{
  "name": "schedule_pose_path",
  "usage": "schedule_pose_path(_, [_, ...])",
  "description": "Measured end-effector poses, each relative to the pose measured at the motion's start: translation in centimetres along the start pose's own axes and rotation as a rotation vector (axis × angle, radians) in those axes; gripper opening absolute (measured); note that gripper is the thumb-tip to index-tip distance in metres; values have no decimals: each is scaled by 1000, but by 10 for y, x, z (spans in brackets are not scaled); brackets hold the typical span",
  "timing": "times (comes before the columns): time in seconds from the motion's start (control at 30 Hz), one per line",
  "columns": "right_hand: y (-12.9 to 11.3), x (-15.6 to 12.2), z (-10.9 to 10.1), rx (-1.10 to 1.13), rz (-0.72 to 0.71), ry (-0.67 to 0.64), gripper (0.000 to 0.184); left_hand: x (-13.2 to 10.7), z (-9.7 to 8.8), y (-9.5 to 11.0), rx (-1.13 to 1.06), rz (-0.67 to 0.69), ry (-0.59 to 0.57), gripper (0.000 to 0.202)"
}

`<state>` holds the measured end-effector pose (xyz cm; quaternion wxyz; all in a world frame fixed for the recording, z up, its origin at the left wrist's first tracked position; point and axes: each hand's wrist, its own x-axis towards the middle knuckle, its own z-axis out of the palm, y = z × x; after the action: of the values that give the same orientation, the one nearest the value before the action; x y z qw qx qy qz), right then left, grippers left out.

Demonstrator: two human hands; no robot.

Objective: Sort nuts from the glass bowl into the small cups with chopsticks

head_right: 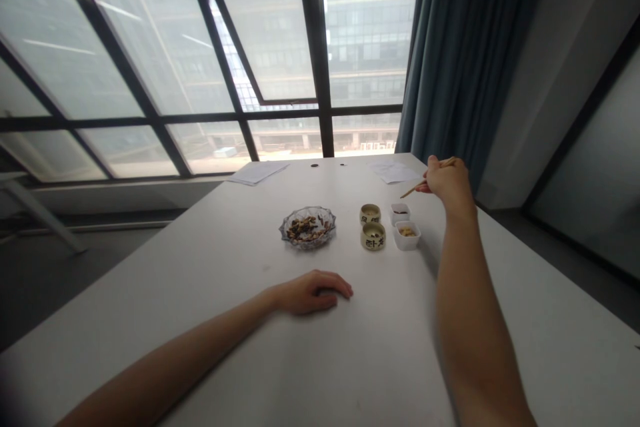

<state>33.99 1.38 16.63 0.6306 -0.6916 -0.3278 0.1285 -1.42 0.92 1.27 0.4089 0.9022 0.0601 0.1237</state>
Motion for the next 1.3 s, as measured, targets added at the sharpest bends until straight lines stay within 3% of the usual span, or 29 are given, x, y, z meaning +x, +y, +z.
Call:
schedule_pose_path(0.33, [-20,-25,11,180,-115,-157,40,1,0,0,-1,-5,2,32])
schedule_pose_path(0.6, [-32,-59,44,227,-161,-525,50,0,1,-1,-1,7,1,32])
schedule_pose_path(0.83, [-10,-80,102,194,-142,-786,48,0,2,-2,5,-3,0,33])
schedule_pose_path(0.93, [4,-85,121,150,-181,-841,43,0,2,-2,3,-8,7,33])
schedule_pose_path(1.1, [22,-89,136,0,-361,-873,38,0,2,-2,4,6,11,33])
schedule_pose_path(1.3, [30,-94,145,-98,-457,-875,39,0,2,-3,9,23,5,32])
